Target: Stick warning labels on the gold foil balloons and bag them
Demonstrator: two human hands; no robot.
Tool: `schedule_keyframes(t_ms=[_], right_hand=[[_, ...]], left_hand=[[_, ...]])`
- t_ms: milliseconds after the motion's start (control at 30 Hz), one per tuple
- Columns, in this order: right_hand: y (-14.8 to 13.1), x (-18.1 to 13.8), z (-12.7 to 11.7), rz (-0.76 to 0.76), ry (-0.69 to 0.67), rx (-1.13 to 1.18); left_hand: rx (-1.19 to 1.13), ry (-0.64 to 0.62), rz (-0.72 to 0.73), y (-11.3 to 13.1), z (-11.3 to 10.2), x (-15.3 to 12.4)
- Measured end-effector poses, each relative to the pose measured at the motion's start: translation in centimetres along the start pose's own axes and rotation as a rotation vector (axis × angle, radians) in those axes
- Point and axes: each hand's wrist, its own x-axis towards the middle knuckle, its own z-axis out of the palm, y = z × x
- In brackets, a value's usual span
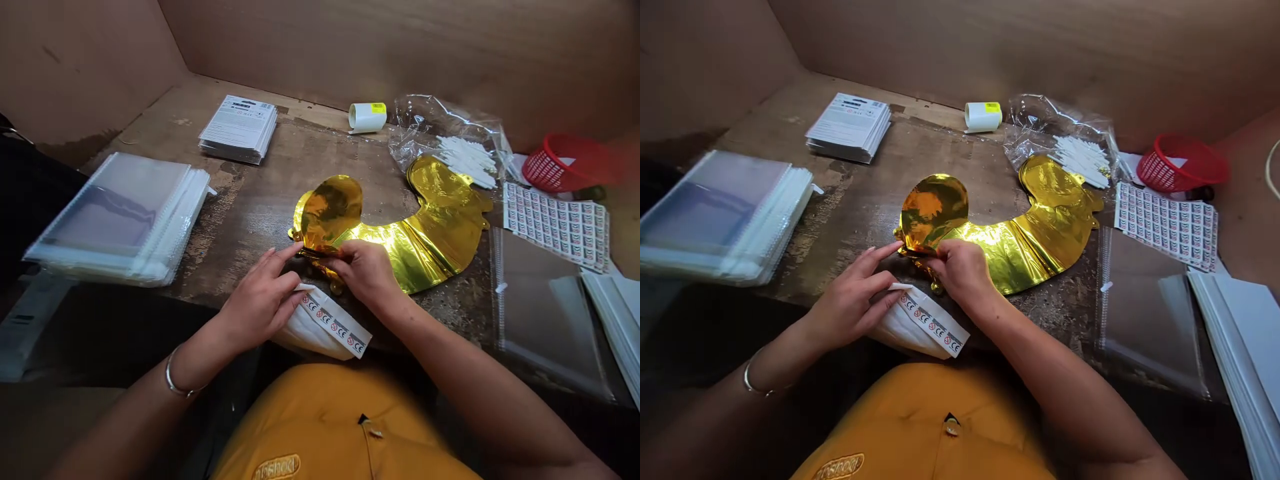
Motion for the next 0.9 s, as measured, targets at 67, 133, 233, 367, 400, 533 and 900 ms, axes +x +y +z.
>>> schedule_keyframes(t_ms=[67,133,233,367,400,533,900], right_hand=[[0.6,0.6,-0.1,0.036,-0.041,0.123],[1.2,1.2,-0.2,0.053,-0.068,0.214],[1.8,1.9,-0.3,0.077,-0.093,0.281],[1.6,2.9,-0.7,0.078,-0.197,0.258],[1.4,3.0,-1.0,0.075,-0.222,0.255],[0.4,1.6,-2.3,0.007,-0.025,0.208],[2.8,-3.0,-4.1,-0.053,0.13,0.008]], left_hand=[[0.027,-0.01,-0.003,0.0,0.0,0.3],[0.047,0.003,0.0,0.1,-0.4,0.5],[0.067,0.035,0.08,0.6,-1.1,1.0],[0.031,-0.051,0.282,1.0,-1.0,2.5],[0.012,-0.09,0.313,0.9,-0.7,3.0],[-0.061,-0.149,0.331,0.1,0.8,4.3],[-0.117,-0.162,0.312,-0.3,0.8,4.0]])
